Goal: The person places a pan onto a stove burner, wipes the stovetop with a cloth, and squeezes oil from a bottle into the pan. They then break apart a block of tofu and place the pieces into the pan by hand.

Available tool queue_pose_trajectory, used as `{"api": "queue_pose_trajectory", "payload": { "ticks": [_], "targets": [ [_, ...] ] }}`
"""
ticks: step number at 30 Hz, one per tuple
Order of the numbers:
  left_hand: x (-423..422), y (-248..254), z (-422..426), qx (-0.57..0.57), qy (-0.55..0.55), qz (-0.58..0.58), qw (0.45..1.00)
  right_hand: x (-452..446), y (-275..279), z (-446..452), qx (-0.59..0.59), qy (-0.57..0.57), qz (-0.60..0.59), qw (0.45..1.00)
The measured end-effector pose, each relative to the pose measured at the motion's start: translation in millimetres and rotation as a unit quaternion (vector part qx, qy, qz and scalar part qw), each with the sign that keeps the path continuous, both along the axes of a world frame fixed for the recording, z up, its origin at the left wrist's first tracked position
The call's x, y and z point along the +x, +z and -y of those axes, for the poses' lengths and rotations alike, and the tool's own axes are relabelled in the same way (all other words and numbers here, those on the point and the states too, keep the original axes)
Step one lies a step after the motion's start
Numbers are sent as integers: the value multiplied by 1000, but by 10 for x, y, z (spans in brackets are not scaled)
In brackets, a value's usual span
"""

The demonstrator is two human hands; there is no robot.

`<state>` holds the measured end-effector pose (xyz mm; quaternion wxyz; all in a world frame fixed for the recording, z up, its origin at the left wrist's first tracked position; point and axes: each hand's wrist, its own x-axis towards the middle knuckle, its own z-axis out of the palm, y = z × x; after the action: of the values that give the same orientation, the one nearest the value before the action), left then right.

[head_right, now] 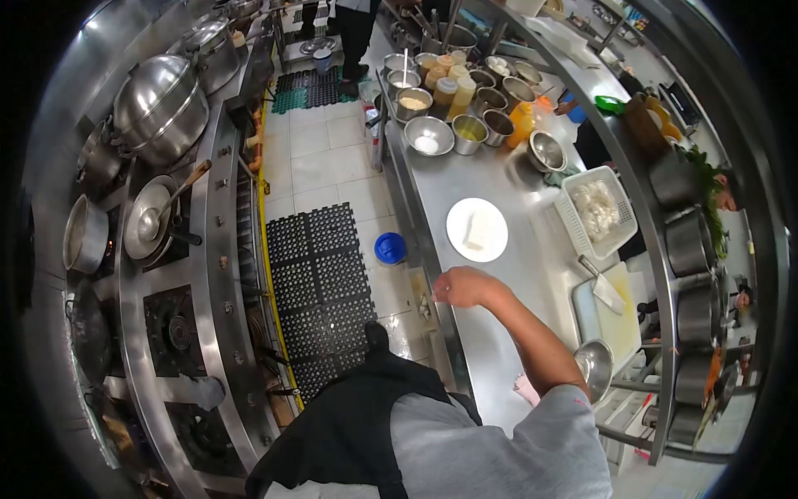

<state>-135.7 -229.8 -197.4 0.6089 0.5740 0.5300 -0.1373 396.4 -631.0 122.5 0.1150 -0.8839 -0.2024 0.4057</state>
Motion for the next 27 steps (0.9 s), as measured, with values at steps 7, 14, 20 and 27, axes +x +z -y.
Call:
{"api": "queue_pose_trajectory", "payload": {
  "ticks": [7, 14, 20, 27],
  "targets": [
    [235, 222, -350, 150, -137, -80, 976, 645, -376, -660, 25, 98, 21, 995],
    [1069, 895, -254, 23, 84, -52, 995, 715, -644, -1219, 60, 132, -25, 989],
    [661, 138, -725, 18, -18, 4, 1000, 998, -407, -1180, 120, 56, 14, 991],
    [827, -15, -1503, -345, 265, 144, 889, 2789, 108, -198, 204, -169, 162, 951]
  ]
}}
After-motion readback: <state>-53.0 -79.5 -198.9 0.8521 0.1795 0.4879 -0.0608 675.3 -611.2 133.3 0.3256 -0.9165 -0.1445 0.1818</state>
